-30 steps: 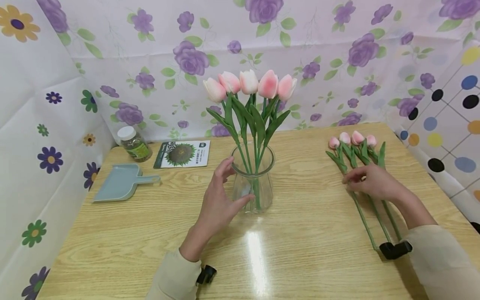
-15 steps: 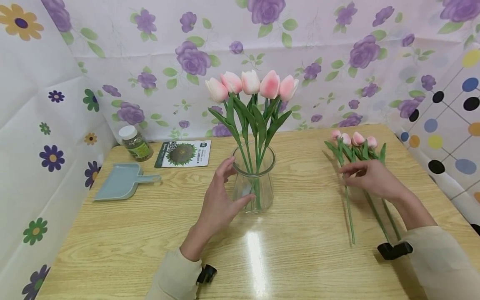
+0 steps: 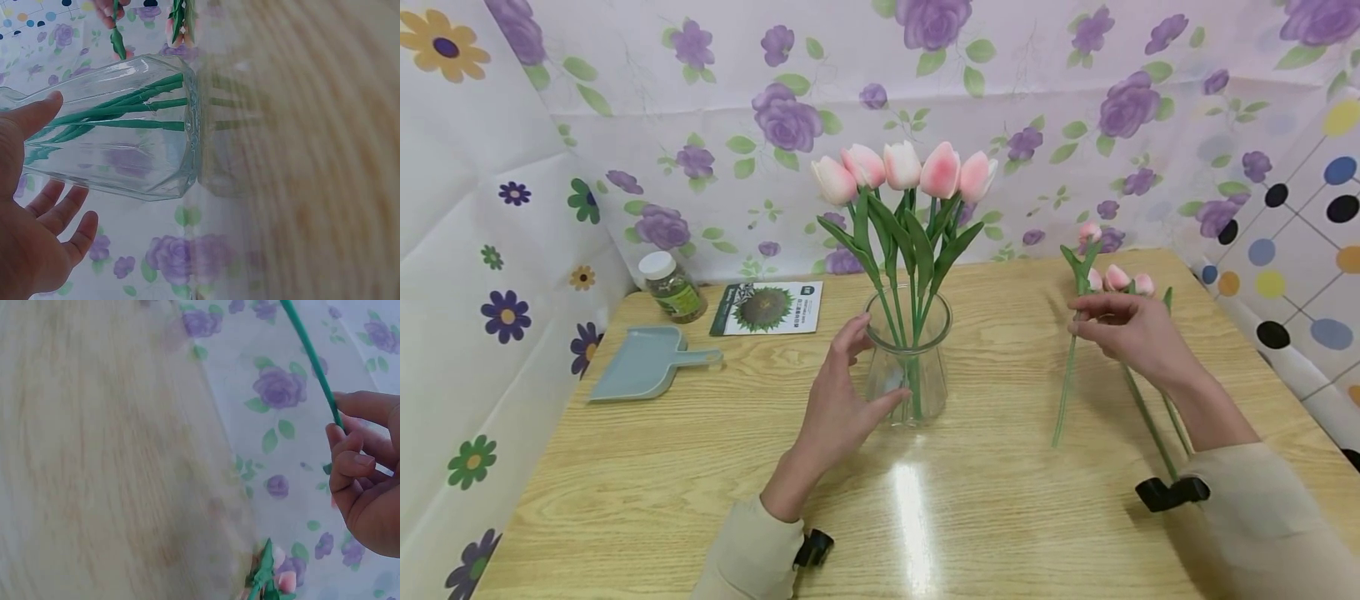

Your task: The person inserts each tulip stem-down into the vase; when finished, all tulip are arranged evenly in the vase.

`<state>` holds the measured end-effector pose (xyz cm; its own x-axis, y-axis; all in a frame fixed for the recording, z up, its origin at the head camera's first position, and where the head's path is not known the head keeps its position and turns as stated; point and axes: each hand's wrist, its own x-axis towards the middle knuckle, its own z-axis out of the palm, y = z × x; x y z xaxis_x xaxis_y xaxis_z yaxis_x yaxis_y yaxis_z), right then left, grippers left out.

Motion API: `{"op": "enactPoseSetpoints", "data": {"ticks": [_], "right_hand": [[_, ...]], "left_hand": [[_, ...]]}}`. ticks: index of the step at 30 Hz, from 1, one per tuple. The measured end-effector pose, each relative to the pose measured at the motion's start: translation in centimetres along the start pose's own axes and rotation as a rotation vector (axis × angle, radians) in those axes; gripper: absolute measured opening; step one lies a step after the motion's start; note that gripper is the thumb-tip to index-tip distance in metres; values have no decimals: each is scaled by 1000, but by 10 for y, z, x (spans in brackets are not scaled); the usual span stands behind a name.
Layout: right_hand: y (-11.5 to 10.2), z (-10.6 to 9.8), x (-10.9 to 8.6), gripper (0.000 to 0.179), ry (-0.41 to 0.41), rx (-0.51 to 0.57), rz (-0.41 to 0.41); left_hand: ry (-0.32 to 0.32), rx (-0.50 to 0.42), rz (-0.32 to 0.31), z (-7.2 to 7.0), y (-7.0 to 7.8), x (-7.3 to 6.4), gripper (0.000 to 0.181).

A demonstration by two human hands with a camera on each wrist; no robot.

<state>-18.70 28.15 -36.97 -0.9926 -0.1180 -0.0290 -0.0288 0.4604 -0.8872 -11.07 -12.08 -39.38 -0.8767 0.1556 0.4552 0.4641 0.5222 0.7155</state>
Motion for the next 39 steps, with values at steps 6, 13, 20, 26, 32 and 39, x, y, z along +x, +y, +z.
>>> {"op": "enactPoseSetpoints", "data": {"ticks": [6, 13, 20, 26, 32, 39], "right_hand": [[-15, 9, -2, 25, 94, 249, -57], [-37, 17, -7, 27, 181, 512, -48], [-57, 24, -7, 33, 254, 609, -84], [-67, 30, -9, 31, 292, 670, -108], [-69, 32, -7, 30, 333, 715, -121], [-75, 36, -4, 30, 365, 767, -165]], "left_hand": [[6, 14, 15, 1, -1, 0, 111], [6, 17, 24, 1, -1, 0, 111], [7, 19, 21, 1, -1, 0, 111], [-2, 8, 3, 1, 0, 0, 112], [-2, 10, -7, 0, 1, 0, 112], [-3, 8, -16, 0, 1, 0, 111]]}}
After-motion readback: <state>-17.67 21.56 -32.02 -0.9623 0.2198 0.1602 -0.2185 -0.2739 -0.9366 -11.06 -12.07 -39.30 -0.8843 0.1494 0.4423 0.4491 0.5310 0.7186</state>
